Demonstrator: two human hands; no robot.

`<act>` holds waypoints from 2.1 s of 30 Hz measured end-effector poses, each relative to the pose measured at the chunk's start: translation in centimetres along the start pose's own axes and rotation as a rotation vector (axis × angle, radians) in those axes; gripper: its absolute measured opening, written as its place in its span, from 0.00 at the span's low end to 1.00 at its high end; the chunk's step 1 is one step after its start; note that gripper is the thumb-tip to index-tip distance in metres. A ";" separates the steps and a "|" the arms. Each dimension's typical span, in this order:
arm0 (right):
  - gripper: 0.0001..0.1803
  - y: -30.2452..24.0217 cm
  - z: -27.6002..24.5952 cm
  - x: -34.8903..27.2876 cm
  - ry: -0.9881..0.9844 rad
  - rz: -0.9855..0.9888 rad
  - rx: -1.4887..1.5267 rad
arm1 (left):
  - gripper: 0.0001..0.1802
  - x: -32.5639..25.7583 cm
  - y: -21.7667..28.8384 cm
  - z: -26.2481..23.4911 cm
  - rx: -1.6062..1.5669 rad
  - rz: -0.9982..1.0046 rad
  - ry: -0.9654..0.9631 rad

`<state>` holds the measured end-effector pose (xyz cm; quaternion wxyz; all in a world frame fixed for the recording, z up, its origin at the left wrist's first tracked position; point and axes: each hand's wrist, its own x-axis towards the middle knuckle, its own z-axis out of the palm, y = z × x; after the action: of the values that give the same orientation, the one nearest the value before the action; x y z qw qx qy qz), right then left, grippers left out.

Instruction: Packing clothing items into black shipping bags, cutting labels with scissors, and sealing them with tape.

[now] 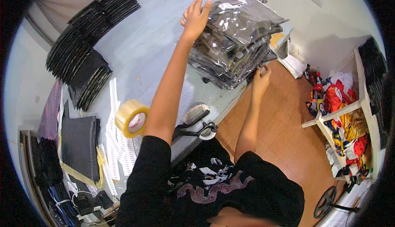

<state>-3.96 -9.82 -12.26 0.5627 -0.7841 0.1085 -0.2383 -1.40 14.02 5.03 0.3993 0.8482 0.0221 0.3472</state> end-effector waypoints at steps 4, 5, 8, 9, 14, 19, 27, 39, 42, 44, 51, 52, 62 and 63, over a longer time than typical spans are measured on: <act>0.13 1.4 -3.0 -1.3 0.180 -0.181 0.212 | 0.26 -4.2 1.1 -1.3 -0.131 0.001 0.262; 0.13 1.1 -3.6 -2.5 0.158 -0.186 0.213 | 0.22 -5.1 2.0 -1.8 -0.182 0.022 0.359; 0.08 -7.3 -5.5 -7.7 -0.052 -0.046 0.650 | 0.20 -8.3 6.3 -6.1 -0.571 0.060 0.450; 0.08 -8.7 -5.5 -8.8 -0.241 -0.101 0.641 | 0.20 -9.2 8.0 -7.2 -0.558 0.046 0.459; 0.11 -11.7 -1.2 -11.0 -0.702 -0.872 0.098 | 0.10 -12.8 10.1 -11.9 -0.287 0.613 0.540; 0.17 -10.3 2.2 -11.8 -0.894 -0.973 -0.816 | 0.11 -17.5 11.0 -15.9 -0.064 0.500 0.303; 0.16 -1.2 6.9 -6.1 -0.602 -1.484 -0.675 | 0.08 -20.8 13.6 -20.0 -0.037 0.655 0.529; 0.17 -7.0 7.1 -9.1 -0.800 -1.388 -0.837 | 0.09 -27.4 13.3 -25.2 0.054 0.614 0.438; 0.16 -9.2 6.1 -9.7 -0.833 -1.388 -1.013 | 0.11 -28.4 11.0 -26.1 0.021 0.383 0.407; 0.15 -10.4 5.5 -9.9 -0.800 -1.396 -1.039 | 0.11 -29.6 8.9 -27.1 -0.267 -0.050 0.328; 0.13 -20.6 -2.6 -18.1 -0.798 -1.306 -0.310 | 0.10 -32.7 0.8 -27.9 -0.489 -0.251 0.818; 0.14 -22.4 -4.6 -19.3 -0.853 -1.168 -0.050 | 0.10 -32.2 0.1 -27.5 -0.541 -0.328 0.816; 0.20 -26.2 -1.4 -44.6 -2.352 -0.962 0.623 | 0.10 -34.7 -4.6 -25.2 0.454 -0.392 0.849; 0.20 -25.8 -1.0 -46.7 -2.352 -1.015 0.613 | 0.10 -34.7 -4.5 -25.1 0.426 -0.369 0.822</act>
<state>-47.28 18.73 0.37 0.3227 -0.3163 -0.8054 0.3836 -41.90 22.79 -6.89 0.2301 0.6859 0.3979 0.5642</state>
